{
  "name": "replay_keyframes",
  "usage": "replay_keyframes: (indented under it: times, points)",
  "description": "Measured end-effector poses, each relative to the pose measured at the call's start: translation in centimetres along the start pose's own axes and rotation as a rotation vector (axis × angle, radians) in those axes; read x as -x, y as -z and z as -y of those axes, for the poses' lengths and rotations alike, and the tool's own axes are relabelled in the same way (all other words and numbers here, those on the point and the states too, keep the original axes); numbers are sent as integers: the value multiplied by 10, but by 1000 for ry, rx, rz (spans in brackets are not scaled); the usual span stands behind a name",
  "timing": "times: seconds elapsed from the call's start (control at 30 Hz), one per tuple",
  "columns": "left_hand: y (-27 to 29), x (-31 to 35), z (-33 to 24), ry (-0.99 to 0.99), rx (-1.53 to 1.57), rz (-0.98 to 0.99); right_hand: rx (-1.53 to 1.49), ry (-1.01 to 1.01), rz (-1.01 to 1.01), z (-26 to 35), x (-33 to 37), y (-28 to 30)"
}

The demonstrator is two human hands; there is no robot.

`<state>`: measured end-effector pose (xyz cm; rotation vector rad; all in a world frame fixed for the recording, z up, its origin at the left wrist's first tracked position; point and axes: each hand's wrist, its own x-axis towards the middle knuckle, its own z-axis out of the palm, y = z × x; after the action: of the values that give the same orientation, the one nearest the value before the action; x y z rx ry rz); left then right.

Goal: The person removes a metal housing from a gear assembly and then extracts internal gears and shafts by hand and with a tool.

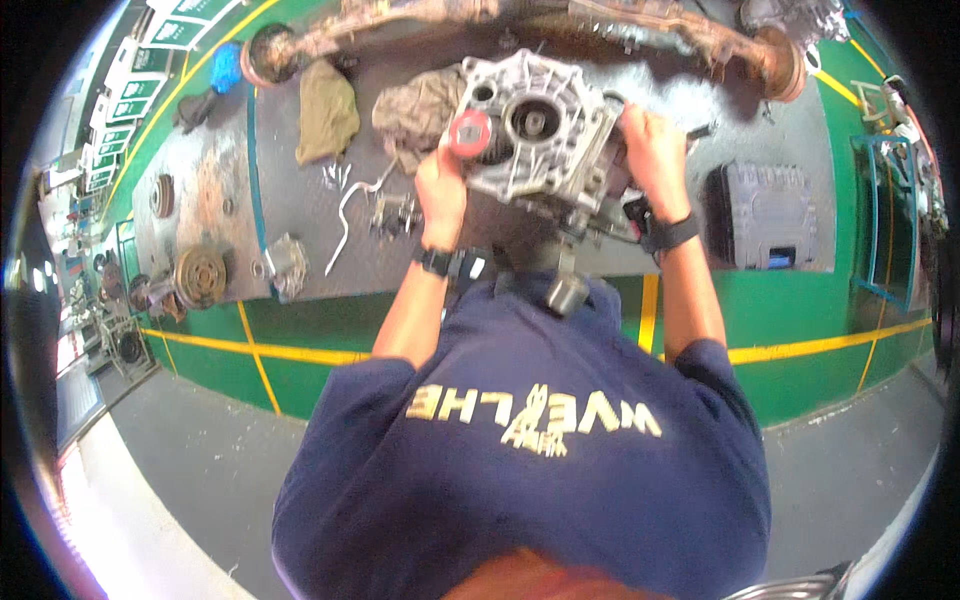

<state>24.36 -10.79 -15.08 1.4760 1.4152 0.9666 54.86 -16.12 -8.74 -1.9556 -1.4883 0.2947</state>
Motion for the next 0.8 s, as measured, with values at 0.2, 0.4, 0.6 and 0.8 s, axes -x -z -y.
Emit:
replay_keyframes:
  times: [0.2, 0.4, 0.6, 0.8]
  points:
    - [11, 20, 11, -142, -126, 11, 123, 156, -82, -11, 7, -11]
    - [6, -14, 10, -187, -43, -14, -81, -126, 52, 4, 4, -8]
    - [-1, -18, 20, -39, 6, -27, -38, -58, -22, 4, 1, -11]
    - [2, -16, 27, -53, -69, -33, -104, -215, -11, -6, 17, -40]
